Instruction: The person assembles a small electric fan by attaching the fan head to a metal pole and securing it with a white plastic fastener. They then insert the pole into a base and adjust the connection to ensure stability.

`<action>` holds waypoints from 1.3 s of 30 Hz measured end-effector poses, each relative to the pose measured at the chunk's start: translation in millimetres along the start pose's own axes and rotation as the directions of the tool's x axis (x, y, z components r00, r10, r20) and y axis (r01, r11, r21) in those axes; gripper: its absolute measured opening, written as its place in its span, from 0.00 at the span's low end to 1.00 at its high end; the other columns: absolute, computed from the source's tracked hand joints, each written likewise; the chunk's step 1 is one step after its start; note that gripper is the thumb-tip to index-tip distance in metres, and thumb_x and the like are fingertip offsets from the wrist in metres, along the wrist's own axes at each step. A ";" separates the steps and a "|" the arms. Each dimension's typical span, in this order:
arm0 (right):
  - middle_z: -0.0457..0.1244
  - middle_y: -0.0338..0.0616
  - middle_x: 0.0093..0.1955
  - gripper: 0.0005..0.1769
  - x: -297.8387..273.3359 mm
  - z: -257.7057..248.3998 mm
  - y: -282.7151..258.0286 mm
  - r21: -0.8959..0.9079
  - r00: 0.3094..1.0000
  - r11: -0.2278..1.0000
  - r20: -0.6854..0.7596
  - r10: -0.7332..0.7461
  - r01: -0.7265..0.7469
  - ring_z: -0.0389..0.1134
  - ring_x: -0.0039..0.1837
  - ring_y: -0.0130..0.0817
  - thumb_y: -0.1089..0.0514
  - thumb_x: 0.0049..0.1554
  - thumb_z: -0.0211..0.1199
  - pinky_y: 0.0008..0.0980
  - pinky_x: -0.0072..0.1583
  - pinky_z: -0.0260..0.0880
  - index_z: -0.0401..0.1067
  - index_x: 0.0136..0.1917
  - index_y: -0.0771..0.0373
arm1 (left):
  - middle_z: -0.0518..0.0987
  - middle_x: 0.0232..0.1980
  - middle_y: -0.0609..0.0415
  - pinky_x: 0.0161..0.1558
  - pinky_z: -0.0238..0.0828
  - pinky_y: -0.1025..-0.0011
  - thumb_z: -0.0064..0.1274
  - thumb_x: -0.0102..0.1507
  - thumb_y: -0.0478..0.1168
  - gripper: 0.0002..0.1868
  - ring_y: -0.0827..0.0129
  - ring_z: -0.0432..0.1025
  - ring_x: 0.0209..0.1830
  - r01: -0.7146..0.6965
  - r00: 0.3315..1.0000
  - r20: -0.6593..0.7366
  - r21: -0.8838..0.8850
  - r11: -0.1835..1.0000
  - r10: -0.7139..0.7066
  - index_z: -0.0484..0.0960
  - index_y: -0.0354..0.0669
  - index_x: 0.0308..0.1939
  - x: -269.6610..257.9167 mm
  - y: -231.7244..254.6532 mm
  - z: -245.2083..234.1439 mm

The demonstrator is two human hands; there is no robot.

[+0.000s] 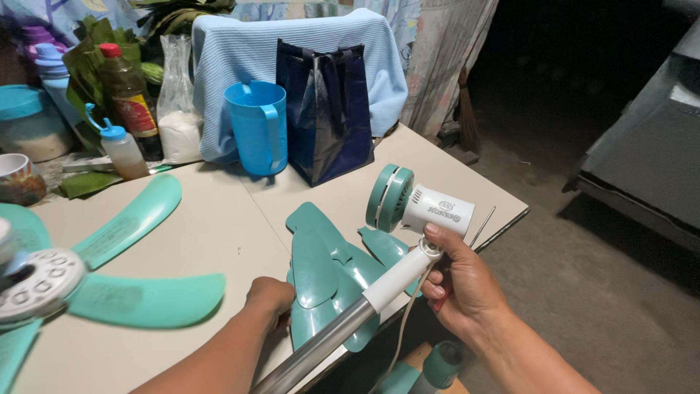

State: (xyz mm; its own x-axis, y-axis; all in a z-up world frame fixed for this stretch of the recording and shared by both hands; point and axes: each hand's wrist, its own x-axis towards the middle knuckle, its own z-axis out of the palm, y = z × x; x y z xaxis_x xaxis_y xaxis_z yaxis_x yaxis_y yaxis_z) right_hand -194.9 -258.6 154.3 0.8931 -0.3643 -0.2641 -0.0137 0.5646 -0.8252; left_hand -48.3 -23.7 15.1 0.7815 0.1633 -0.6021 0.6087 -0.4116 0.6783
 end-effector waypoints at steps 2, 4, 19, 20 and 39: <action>0.63 0.46 0.37 0.22 0.5 -1.4 -0.9 0.000 1.000 1.000 0.009 -0.007 0.007 0.55 0.28 0.19 0.55 0.49 0.69 0.17 0.25 0.52 0.65 0.52 0.65 | 0.81 0.35 0.39 0.21 0.63 0.63 0.52 0.63 0.32 0.08 0.58 0.72 0.23 0.034 0.999 0.008 -0.067 0.997 -0.034 0.80 0.25 0.33 1.2 2.1 2.4; 0.64 0.46 0.38 0.22 1.2 -2.3 -1.3 0.005 1.000 1.000 0.015 -0.010 0.010 0.55 0.28 0.19 0.54 0.49 0.69 0.17 0.25 0.53 0.65 0.52 0.65 | 0.79 0.33 0.41 0.20 0.63 0.65 0.53 0.65 0.33 0.10 0.60 0.69 0.21 0.038 0.999 -0.005 -0.117 0.992 -0.039 0.79 0.26 0.34 3.2 3.2 3.6; 0.64 0.47 0.38 0.22 4.9 -0.5 -5.4 0.023 0.999 0.999 0.019 -0.027 0.026 0.56 0.28 0.19 0.54 0.50 0.69 0.18 0.25 0.54 0.66 0.53 0.64 | 0.84 0.37 0.37 0.29 0.80 0.57 0.51 0.64 0.31 0.08 0.53 0.81 0.27 -0.129 0.957 -0.247 0.108 0.986 0.153 0.82 0.27 0.38 56.4 17.4 -28.3; 0.64 0.46 0.38 0.21 5.4 -1.0 -6.6 0.025 1.000 0.999 0.006 -0.022 0.022 0.56 0.28 0.19 0.53 0.50 0.69 0.18 0.25 0.54 0.66 0.53 0.63 | 0.85 0.37 0.37 0.29 0.80 0.57 0.50 0.64 0.31 0.08 0.53 0.81 0.28 -0.130 0.947 -0.278 0.120 0.984 0.159 0.83 0.27 0.38 60.2 20.6 -35.8; 0.64 0.47 0.38 0.21 16.0 3.7 -11.8 0.011 0.998 0.999 -0.026 -0.052 0.052 0.56 0.29 0.20 0.54 0.49 0.70 0.18 0.25 0.54 0.67 0.50 0.66 | 0.79 0.63 0.40 0.62 0.75 0.55 0.48 0.66 0.35 0.16 0.47 0.75 0.64 -0.162 0.898 -0.241 0.597 0.786 0.368 0.85 0.35 0.54 114.9 27.2 -55.0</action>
State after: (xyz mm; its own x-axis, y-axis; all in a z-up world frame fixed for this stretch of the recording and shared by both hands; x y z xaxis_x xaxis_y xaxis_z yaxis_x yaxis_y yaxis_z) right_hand -178.8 -268.3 161.6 0.8806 -0.4121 -0.2338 0.0376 0.5528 -0.8325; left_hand 65.5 33.3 -12.5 0.9589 0.2115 -0.1890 0.2699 -0.8851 0.3792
